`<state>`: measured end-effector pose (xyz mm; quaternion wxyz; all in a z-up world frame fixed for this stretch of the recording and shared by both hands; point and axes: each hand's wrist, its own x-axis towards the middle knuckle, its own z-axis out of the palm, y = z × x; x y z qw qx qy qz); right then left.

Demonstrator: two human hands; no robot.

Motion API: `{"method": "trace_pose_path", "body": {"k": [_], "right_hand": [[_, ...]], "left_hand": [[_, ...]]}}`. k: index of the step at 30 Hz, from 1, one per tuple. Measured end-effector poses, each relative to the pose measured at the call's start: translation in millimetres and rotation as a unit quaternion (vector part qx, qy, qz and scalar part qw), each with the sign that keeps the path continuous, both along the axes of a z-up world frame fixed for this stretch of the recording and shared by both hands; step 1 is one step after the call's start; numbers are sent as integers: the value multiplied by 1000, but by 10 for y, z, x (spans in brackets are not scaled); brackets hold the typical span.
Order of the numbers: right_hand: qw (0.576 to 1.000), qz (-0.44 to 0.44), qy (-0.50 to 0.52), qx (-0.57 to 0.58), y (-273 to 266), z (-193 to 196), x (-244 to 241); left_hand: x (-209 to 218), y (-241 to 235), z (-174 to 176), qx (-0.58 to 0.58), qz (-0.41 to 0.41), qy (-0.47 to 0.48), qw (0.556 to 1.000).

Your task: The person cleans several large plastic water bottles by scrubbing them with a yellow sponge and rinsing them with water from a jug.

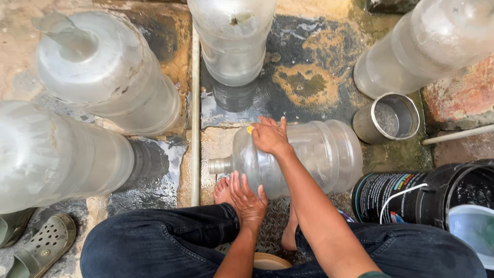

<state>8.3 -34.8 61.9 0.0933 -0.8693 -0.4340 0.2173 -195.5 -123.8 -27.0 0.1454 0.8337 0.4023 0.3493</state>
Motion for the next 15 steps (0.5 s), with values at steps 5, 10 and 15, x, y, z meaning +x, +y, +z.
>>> {"method": "trace_pose_path", "body": {"k": [5, 10, 15], "right_hand": [[999, 18, -12, 45, -157, -81, -178], [964, 12, -72, 255, -754, 30, -408], [953, 22, -84, 289, -975, 146, -545]], "left_hand": [[-48, -234, -187, -43, 17, 34, 998], [0, -46, 75, -84, 75, 74, 991], [299, 639, 416, -124, -58, -42, 990]]}}
